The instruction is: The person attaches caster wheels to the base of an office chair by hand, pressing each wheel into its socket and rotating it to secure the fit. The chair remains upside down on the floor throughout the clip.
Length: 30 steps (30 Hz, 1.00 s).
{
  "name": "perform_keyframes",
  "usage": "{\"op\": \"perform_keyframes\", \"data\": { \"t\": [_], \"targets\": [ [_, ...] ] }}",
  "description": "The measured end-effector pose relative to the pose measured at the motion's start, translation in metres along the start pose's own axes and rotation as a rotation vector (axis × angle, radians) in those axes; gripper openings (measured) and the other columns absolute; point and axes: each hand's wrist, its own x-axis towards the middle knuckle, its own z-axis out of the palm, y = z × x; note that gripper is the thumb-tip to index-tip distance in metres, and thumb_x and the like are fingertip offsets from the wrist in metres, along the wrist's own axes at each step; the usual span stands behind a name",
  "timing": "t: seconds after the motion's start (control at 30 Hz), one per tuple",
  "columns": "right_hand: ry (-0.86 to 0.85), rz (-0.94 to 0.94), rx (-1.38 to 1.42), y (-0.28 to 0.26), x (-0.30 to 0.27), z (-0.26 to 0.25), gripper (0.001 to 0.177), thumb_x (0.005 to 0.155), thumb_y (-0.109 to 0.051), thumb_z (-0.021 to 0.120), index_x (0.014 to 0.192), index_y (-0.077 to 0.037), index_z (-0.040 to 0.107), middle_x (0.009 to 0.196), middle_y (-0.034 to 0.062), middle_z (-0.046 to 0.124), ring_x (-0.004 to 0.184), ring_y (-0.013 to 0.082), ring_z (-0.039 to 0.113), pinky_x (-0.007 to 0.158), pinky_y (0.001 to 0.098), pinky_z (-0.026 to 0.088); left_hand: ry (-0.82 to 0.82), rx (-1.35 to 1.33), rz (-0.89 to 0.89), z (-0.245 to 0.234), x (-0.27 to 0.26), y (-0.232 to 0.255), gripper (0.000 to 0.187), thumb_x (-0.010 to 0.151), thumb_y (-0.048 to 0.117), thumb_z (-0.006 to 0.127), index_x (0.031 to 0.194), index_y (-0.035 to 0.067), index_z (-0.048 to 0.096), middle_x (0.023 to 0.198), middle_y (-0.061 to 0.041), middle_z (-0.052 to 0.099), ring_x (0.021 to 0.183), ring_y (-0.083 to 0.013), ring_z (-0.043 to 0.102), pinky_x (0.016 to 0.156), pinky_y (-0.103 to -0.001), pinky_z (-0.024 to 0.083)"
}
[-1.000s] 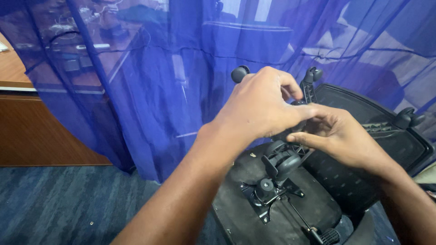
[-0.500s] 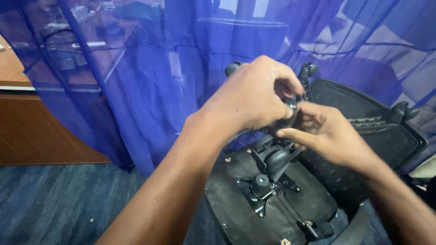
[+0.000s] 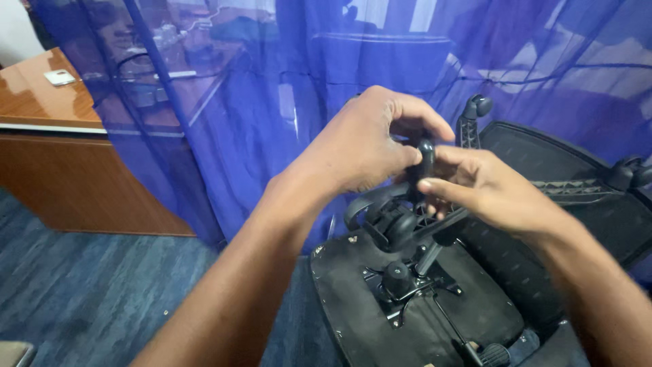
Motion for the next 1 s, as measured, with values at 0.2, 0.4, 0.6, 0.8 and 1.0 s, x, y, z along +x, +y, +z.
{"op": "perform_keyframes", "data": {
  "t": [0.2, 0.4, 0.6, 0.8, 1.0],
  "targets": [
    [0.317, -0.143, -0.185, 0.010, -0.003, 0.021, 0.028, 0.085, -0.007, 0.083, 0.107, -0.004, 0.066, 0.075, -0.0009, 0.057, 0.068, 0.0076, 0.052, 0.061, 0.0289, 0.044, 0.311, 0.465, -0.329, 0.019, -0.004, 0.009, 0.026, 0.075, 0.030, 0.083, 0.095, 0.012, 0.083, 0.090, -0.008, 0.081, 0.083, -0.0167, 0.078, 0.078, -0.028, 0.059],
    [-0.012, -0.090, 0.139, 0.001, -0.009, -0.005, 0.027, 0.090, -0.012, 0.065, 0.117, -0.010, 0.066, 0.076, -0.0019, 0.067, 0.068, 0.0075, 0.063, 0.061, 0.0266, 0.054, 0.083, -0.035, -0.028, 0.014, -0.004, 0.010, 0.036, 0.071, 0.014, 0.072, 0.106, 0.004, 0.074, 0.100, -0.009, 0.080, 0.093, -0.0154, 0.077, 0.080, -0.027, 0.063],
    [0.174, -0.189, -0.092, 0.009, -0.002, -0.007, 0.037, 0.082, -0.009, 0.081, 0.117, -0.006, 0.071, 0.081, -0.0067, 0.062, 0.073, 0.0029, 0.056, 0.067, 0.0231, 0.049, 0.394, 0.516, -0.326, 0.031, -0.006, 0.022, 0.032, 0.073, 0.033, 0.083, 0.095, 0.010, 0.080, 0.088, -0.010, 0.079, 0.083, -0.0221, 0.076, 0.076, -0.033, 0.057],
    [0.164, -0.150, -0.168, 0.006, -0.005, -0.007, 0.042, 0.079, -0.012, 0.085, 0.114, -0.002, 0.065, 0.073, -0.0034, 0.062, 0.068, 0.0062, 0.056, 0.063, 0.0255, 0.047, 0.313, 0.532, -0.339, 0.030, 0.002, 0.027, 0.030, 0.075, 0.032, 0.079, 0.100, 0.014, 0.081, 0.091, -0.009, 0.081, 0.086, -0.0225, 0.079, 0.078, -0.033, 0.060],
    [0.051, -0.040, -0.117, 0.001, -0.010, -0.006, 0.025, 0.088, -0.017, 0.073, 0.110, -0.006, 0.073, 0.065, -0.0033, 0.065, 0.060, 0.0072, 0.060, 0.058, 0.0263, 0.051, 0.191, 0.283, -0.213, 0.027, -0.002, 0.027, 0.038, 0.071, 0.013, 0.064, 0.105, 0.013, 0.081, 0.098, -0.008, 0.083, 0.088, -0.0221, 0.082, 0.075, -0.034, 0.065]
  ]
}}
